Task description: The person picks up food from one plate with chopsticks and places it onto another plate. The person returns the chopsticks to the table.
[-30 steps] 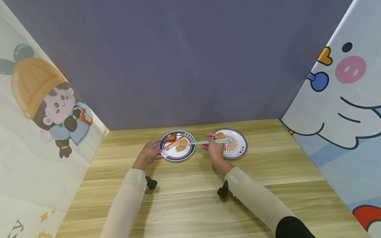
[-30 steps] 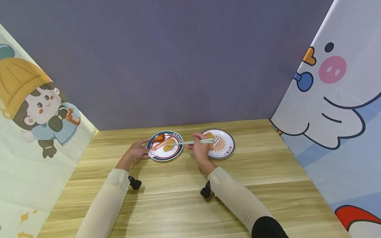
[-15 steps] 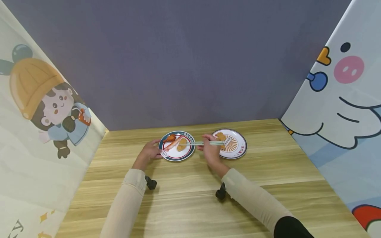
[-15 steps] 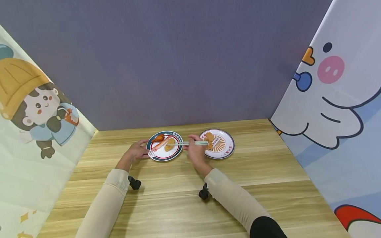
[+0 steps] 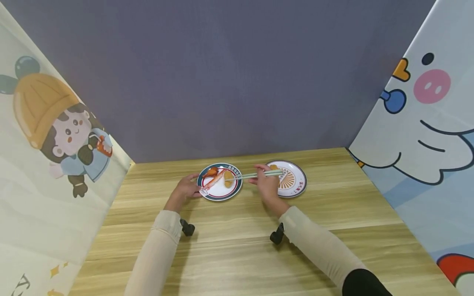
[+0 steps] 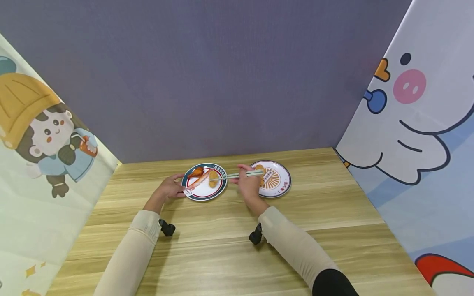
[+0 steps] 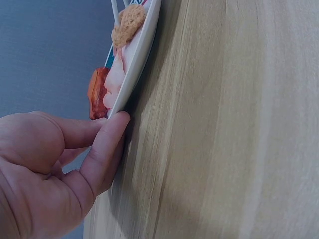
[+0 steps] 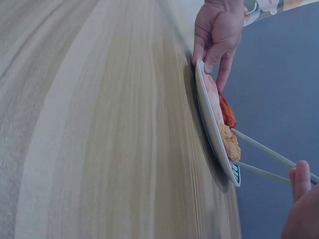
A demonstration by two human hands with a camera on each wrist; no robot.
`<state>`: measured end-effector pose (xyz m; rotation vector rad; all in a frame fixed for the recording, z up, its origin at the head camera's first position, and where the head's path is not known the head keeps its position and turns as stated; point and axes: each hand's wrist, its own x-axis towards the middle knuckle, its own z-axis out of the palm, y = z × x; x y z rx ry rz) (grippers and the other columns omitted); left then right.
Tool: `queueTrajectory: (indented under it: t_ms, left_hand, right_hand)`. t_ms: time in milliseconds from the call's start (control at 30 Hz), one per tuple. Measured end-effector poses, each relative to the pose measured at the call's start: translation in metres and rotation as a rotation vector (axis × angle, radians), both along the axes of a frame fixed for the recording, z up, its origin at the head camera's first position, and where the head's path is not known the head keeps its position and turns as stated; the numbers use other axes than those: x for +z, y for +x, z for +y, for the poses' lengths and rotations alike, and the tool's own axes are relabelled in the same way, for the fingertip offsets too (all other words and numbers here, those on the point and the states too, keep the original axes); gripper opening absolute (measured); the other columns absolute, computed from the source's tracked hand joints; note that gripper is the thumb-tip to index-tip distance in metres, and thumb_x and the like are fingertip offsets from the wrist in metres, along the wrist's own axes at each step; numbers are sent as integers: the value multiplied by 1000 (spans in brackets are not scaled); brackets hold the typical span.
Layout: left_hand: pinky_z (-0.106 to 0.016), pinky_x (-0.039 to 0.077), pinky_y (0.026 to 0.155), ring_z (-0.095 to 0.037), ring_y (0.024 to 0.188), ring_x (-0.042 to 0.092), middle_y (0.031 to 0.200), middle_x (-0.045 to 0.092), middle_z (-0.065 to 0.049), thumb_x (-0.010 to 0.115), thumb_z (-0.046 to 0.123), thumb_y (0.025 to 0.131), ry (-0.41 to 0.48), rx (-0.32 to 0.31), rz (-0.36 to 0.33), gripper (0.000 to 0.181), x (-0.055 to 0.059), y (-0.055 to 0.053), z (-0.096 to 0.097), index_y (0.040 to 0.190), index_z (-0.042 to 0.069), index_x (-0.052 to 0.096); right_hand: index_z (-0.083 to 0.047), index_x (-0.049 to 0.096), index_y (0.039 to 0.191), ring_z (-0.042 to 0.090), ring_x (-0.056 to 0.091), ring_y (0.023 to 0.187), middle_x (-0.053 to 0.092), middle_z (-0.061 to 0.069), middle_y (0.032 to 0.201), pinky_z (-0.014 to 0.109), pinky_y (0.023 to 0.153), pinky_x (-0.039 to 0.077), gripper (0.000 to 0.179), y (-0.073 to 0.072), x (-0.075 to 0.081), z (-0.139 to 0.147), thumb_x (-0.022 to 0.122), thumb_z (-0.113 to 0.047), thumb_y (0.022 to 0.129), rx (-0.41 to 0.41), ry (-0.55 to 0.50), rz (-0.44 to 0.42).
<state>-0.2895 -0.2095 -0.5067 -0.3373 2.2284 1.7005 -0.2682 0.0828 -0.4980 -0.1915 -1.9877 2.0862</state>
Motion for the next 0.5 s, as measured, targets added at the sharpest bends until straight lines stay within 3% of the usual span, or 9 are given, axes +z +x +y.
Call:
queueTrajectory:
  t_ms: [300,500]
  left_hand:
    - [-26,65,65,-14,71,65,130,56,-25,54,-13,95,-15,5,-24,69,0,0,0,158,8,35]
    - [-27,66,66,-14,71,66,129,57,-26,54,-14,95,-19,-7,-14,68,1,-1,0,157,6,35]
  right_hand:
    - [2,69,118,5,67,51,57,26,125,21,58,63,30,-2,-3,7,47,-9,102,-19,-81,-14]
    - [4,69,116,8,70,55,54,14,110,25,60,65,29,-2,-3,13,47,-6,100,-24,-124,18]
